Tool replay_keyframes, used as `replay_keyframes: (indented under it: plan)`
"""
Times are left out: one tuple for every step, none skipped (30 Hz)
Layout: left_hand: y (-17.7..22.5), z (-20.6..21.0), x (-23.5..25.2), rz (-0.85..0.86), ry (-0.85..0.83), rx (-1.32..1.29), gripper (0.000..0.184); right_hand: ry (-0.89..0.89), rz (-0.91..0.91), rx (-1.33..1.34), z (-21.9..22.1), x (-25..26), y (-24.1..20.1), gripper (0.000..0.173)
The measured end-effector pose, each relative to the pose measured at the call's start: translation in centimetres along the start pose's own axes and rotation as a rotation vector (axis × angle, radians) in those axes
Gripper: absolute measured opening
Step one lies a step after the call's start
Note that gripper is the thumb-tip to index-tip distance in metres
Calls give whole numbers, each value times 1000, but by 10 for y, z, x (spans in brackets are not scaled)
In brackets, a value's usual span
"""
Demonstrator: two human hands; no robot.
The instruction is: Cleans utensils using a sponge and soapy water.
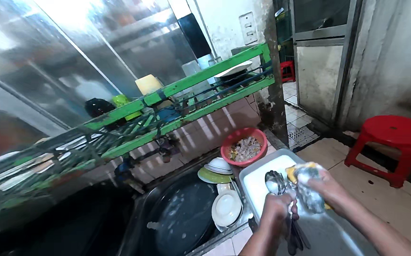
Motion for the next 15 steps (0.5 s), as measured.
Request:
replay_keyframes:
  plan:
    - [-1,1,-2,31,34,17,8,-42,3,-106,6,-1,4,52]
    - [-3,2,-2,70,52,36,4,-51,7,-206,9,-1,3,52]
    - [-8,1,-1,108,55,44,5,-29,8,-289,9,2,0,51]
    - [-12,0,0,139,58,56,8,6,13,-349,8,6,-3,50]
    - [-15,-1,0,165,66,75,9,53,26,-370,7,10,-6,50]
    - [-15,-2,0,181,83,94,10,106,43,-369,7,10,-7,50]
    - [-14,-2,0,186,109,124,12,148,55,-353,10,8,-6,50]
    - [-13,-3,1,189,136,154,14,160,57,-329,14,4,-5,52]
    - [-12,-4,1,204,148,172,15,130,56,-316,19,-1,-2,56]
    - [-11,-7,1,230,149,177,15,69,49,-323,25,-5,0,60]
    - [-13,-9,0,264,141,178,14,11,39,-349,28,-5,2,61]
    - [-15,-12,-1,296,122,175,15,-38,35,-397,27,-2,2,60]
    - [-19,-15,-2,305,101,169,16,-52,22,-445,23,4,1,59]
    - [-22,-16,-2,289,86,157,16,-23,-12,-487,18,12,0,55]
    - [-24,-17,-1,253,85,133,15,42,-57,-512,12,22,-1,50]
Point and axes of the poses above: each hand's wrist, its own x-axis towards the middle knuckle, its own z-axis out of the palm, y = z × x, the point moved 4 cm from there along x, towards the middle knuckle, and after that the axes turned 6 degrees about y, right-handed, at the moved point
